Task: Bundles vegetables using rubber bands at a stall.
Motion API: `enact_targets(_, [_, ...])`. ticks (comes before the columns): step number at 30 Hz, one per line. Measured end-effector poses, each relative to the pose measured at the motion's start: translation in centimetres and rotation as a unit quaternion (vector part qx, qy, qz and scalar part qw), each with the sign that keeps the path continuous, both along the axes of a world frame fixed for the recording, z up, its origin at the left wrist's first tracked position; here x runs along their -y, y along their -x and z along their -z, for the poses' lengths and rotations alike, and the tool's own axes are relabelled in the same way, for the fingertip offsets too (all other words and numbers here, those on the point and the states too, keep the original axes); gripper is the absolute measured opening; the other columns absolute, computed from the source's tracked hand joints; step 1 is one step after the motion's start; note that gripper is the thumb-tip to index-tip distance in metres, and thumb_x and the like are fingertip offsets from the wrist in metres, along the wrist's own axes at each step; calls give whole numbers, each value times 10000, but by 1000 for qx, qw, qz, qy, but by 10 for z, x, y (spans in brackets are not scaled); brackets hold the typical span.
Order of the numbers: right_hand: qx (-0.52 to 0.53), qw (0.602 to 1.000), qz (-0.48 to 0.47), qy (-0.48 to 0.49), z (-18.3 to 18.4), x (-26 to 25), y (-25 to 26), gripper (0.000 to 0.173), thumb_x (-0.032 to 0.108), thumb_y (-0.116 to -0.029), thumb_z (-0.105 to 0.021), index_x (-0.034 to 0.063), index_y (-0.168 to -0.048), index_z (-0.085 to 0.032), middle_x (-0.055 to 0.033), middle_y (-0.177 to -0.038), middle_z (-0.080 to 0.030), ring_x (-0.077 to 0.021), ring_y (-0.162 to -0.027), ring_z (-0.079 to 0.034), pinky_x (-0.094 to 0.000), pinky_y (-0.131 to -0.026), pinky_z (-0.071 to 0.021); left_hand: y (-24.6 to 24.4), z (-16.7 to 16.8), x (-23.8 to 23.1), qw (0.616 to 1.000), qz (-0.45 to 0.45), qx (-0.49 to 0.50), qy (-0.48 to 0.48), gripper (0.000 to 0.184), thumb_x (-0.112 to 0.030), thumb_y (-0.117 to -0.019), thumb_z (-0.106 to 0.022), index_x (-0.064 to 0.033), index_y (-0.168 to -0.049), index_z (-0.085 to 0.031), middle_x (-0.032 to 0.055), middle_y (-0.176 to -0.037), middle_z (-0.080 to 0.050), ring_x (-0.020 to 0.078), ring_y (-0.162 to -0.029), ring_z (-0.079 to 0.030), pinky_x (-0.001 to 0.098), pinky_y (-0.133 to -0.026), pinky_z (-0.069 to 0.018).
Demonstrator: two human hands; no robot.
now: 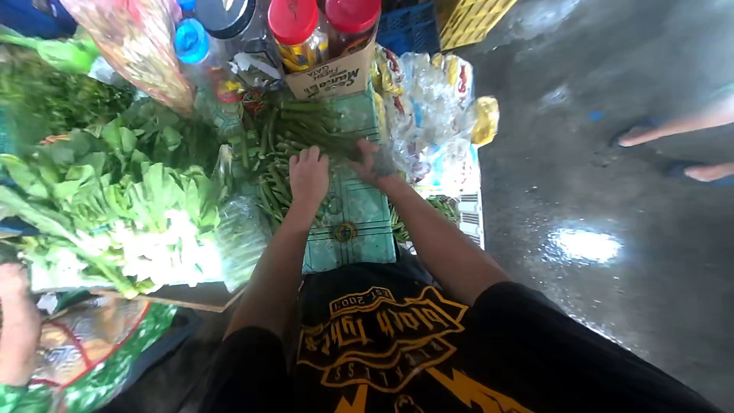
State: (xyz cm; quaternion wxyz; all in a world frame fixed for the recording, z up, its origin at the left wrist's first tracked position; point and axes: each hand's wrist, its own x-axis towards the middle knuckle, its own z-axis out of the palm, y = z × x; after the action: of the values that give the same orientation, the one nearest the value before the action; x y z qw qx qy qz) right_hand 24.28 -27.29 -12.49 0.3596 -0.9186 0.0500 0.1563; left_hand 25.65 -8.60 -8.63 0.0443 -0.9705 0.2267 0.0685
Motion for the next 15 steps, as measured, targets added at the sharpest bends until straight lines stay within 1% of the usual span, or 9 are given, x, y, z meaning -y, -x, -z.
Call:
enact_targets(3, [50,997,28,-45,8,9,15,365,260,-916,-749,50,-1201,-658,-178,-1128,-699,-344,-1070,-683,-567,-944,-548,5,5,0,1000,23,10,-14,202,-211,-906,-692,-140,-1095,-702,88,-1149,-683,315,-1159,-610,517,-929,-489])
enact_targets(4, [61,996,38,-57,10,10,19,370,259,-913,-754,39,-1195,-658,-176,-1126,-696,-336,-1074,-680,-553,-955,-545,5,5,-2,1000,29,-4,-6,226,-211,-898,-705,-124,-1105,-692,99,-1137,-693,322,-1156,-617,518,-935,-491])
enact_targets(5, [59,995,48,-70,9,11,23,381,256,-913,-764,34,-1202,-655,-175,-1129,-697,-331,-1077,-680,-545,-963,-543,4,0,-4,999,20,-35,2,299,-218,-877,-727,-112,-1151,-672,116,-1158,-695,336,-1174,-619,532,-964,-490])
enact_targets(7, [44,993,64,-95,10,11,32,397,263,-914,-770,37,-1216,-650,-167,-1115,-706,-321,-1052,-690,-548,-943,-554,0,-14,-7,991,-32,-124,29,450,-247,-850,-766,-83,-1252,-645,178,-1232,-675,388,-1217,-606,604,-1000,-479])
enact_targets(9, [26,989,65,-129,15,11,41,376,310,-955,-723,65,-1233,-661,-141,-1109,-717,-292,-1034,-700,-546,-941,-560,-5,-29,-16,972,-102,-202,54,433,-300,-903,-722,-59,-1257,-659,207,-1265,-647,402,-1190,-623,641,-963,-511])
enact_targets(11, [31,984,52,-169,13,9,47,361,344,-1028,-619,91,-1280,-672,-127,-1096,-730,-264,-990,-714,-520,-932,-566,-10,-42,-29,931,-195,-274,138,437,-291,-985,-660,0,-1305,-605,229,-1289,-615,391,-1207,-605,631,-1001,-491])
enact_targets(12, [39,981,46,-183,10,7,48,353,335,-1058,-562,97,-1294,-672,-126,-1094,-733,-260,-989,-714,-509,-936,-562,-10,-46,-36,903,-243,-296,196,445,-289,-1009,-642,-4,-1342,-567,214,-1255,-641,351,-1167,-635,589,-996,-508])
enact_targets(13, [53,979,40,-192,6,5,50,342,306,-1078,-518,103,-1300,-679,-129,-1120,-729,-260,-1021,-706,-500,-956,-553,-6,-49,-42,868,-283,-314,262,437,-268,-1023,-633,-22,-1370,-534,186,-1201,-672,301,-1081,-680,528,-947,-554])
enact_targets(15, [79,974,21,-213,-8,1,51,324,219,-1085,-471,118,-1281,-709,-143,-1186,-699,-277,-1121,-657,-485,-1004,-520,4,-56,-53,779,-325,-355,402,437,-153,-1023,-630,-39,-1419,-483,168,-1188,-680,279,-989,-719,463,-865,-615])
